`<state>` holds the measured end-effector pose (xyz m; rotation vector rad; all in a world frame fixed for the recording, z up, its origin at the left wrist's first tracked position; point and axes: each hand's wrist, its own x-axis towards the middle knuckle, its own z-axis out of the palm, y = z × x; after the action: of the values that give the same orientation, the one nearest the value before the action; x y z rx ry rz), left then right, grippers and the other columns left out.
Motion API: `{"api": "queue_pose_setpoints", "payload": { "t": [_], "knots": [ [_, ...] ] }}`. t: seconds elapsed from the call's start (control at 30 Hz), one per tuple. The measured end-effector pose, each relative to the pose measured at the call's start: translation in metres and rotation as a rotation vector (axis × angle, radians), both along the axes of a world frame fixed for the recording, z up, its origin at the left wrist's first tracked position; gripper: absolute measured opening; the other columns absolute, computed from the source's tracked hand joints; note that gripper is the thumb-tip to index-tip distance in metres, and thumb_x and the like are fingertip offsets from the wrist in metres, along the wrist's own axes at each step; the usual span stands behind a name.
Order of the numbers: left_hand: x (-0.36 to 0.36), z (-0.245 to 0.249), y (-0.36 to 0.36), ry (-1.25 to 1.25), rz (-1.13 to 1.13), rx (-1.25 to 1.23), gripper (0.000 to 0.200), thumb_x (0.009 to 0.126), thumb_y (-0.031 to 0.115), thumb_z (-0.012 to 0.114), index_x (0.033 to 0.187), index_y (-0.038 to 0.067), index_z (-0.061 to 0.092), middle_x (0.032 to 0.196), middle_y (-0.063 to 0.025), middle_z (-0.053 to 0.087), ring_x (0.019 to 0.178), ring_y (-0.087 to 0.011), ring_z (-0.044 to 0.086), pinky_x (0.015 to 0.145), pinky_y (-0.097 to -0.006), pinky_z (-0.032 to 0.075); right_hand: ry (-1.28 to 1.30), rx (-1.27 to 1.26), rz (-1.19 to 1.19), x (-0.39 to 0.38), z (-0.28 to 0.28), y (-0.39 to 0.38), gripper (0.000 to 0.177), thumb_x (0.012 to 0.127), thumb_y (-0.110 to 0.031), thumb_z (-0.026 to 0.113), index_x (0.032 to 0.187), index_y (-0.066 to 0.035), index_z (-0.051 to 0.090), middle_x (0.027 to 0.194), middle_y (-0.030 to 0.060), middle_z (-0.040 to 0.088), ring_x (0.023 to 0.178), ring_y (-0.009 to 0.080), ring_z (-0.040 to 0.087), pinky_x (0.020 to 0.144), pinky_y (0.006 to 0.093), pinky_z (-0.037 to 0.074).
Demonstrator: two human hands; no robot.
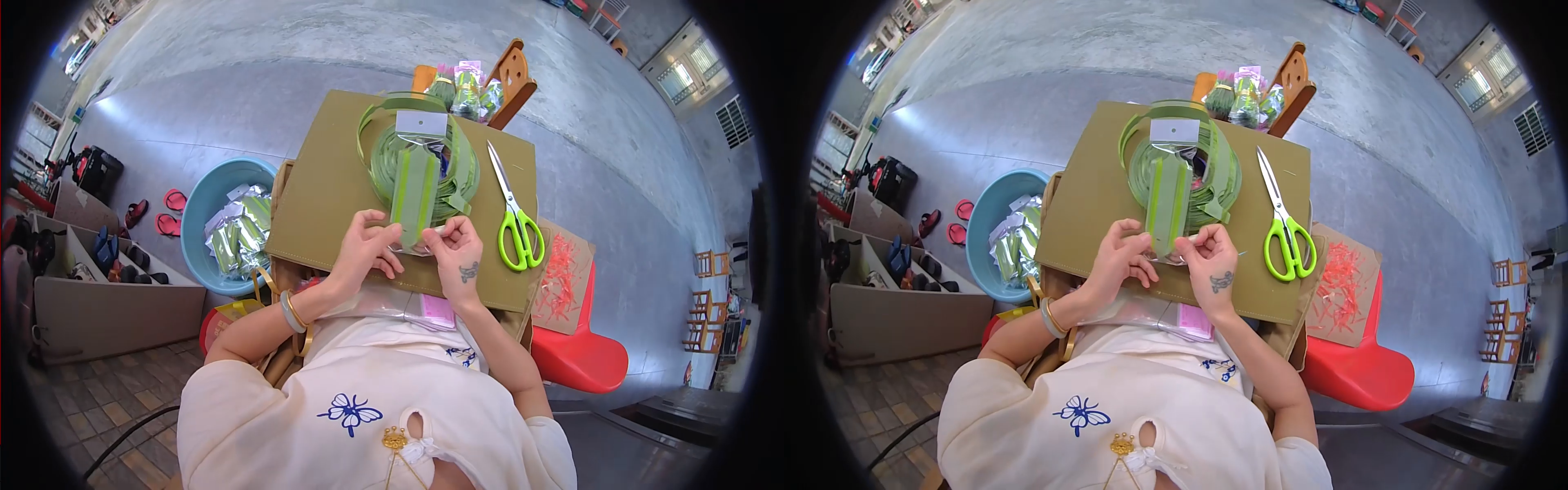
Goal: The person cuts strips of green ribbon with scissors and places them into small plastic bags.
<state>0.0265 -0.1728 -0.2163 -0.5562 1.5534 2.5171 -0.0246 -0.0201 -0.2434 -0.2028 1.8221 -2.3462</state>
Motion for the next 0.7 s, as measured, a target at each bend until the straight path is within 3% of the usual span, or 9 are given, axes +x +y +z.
{"api": "queue_pose_setpoints", "payload": {
  "t": [0.03,0.13,0.27,0.33,0.43,0.53,0.6,0.67,0.7],
  "knots": [
    [-0.001,0.004,-0.002,-0.061,-0.042,-0.047,0.019,0.086,0.011,0.06,0.088,-0.007,0.055,0.079,-0.013,0.062,0.061,-0.0174,0.064,0.053,-0.024,0.054,0.013,0.033,0.026,0.003,0.003,0.0,0.022,0.081,-0.001,0.064,0.081,-0.004,0.043,0.074,0.0044,0.056,0.068,0.0084,0.058,0.062,0.0205,0.051],
    [-0.003,0.001,-0.014,0.073,-0.232,-0.145,0.021,0.086,0.009,0.06,0.094,-0.01,0.058,0.08,-0.0139,0.063,0.06,-0.0168,0.064,0.053,-0.0239,0.055,0.0,0.048,0.031,0.005,0.015,0.0,0.021,0.081,-0.001,0.064,0.081,-0.004,0.043,0.075,0.0049,0.057,0.067,0.0087,0.058,0.063,0.0202,0.051],
    [0.006,0.02,-0.026,0.214,-0.224,-0.227,0.016,0.086,0.002,0.056,0.096,-0.01,0.059,0.083,-0.0135,0.064,0.066,-0.0162,0.065,0.057,-0.0248,0.056,0.023,0.01,0.054,0.008,0.032,-0.003,0.021,0.082,-0.003,0.064,0.082,-0.003,0.043,0.076,0.0062,0.059,0.07,0.0097,0.06,0.065,0.0222,0.053],
    [0.009,0.041,-0.051,0.306,-0.111,-0.386,0.013,0.086,-0.002,0.053,0.096,-0.008,0.059,0.086,-0.013,0.064,0.069,-0.0172,0.065,0.06,-0.0252,0.056,0.008,0.034,0.036,0.009,0.046,-0.002,0.014,0.085,-0.003,0.059,0.085,-0.002,0.045,0.081,0.0094,0.061,0.074,0.013,0.061,0.072,0.0268,0.054],
    [0.013,0.062,-0.137,0.253,0.254,-0.503,0.018,0.084,-0.001,0.054,0.099,-0.011,0.052,0.085,-0.0137,0.062,0.071,-0.0192,0.065,0.065,-0.0264,0.057,0.108,-0.015,-0.093,-0.004,0.061,0.014,0.006,0.088,-0.001,0.052,0.089,0.0,0.047,0.087,0.0133,0.061,0.08,0.0165,0.061,0.077,0.0295,0.053],
    [0.045,0.018,-0.229,-0.009,0.307,-0.421,0.034,0.085,0.005,0.056,0.112,-0.012,0.044,0.095,-0.0204,0.059,0.078,-0.0255,0.066,0.068,-0.028,0.057,0.284,0.088,-0.297,-0.029,0.053,0.055,0.005,0.089,0.0,0.05,0.094,0.001,0.048,0.092,0.0128,0.061,0.086,0.0158,0.06,0.081,0.0286,0.051],
    [0.072,0.003,-0.246,-0.452,0.24,-0.583,0.052,0.081,0.009,0.064,0.119,-0.016,0.038,0.102,-0.0231,0.057,0.091,-0.0279,0.063,0.072,-0.0297,0.055,0.334,0.272,-0.382,-0.042,0.05,0.08,0.009,0.087,-0.001,0.052,0.096,0.002,0.05,0.092,0.0127,0.06,0.086,0.0184,0.059,0.08,0.0299,0.049],
    [0.078,-0.054,-0.297,-0.113,0.094,-1.387,0.062,0.077,0.007,0.067,0.125,-0.014,0.033,0.109,-0.0233,0.056,0.097,-0.0268,0.061,0.073,-0.0303,0.053,0.42,0.579,-0.384,-0.052,0.044,0.103,0.014,0.084,-0.002,0.055,0.097,0.002,0.051,0.091,0.0133,0.06,0.086,0.0222,0.058,0.079,0.032,0.047],
    [0.074,-0.051,-0.286,0.081,0.023,-1.763,0.068,0.074,0.007,0.068,0.128,-0.013,0.031,0.112,-0.0234,0.055,0.101,-0.0262,0.06,0.073,-0.0307,0.053,0.479,0.795,-0.325,-0.055,0.038,0.113,0.017,0.082,-0.003,0.057,0.098,0.002,0.052,0.09,0.0138,0.059,0.085,0.0248,0.058,0.078,0.0335,0.045]
  ]
}}
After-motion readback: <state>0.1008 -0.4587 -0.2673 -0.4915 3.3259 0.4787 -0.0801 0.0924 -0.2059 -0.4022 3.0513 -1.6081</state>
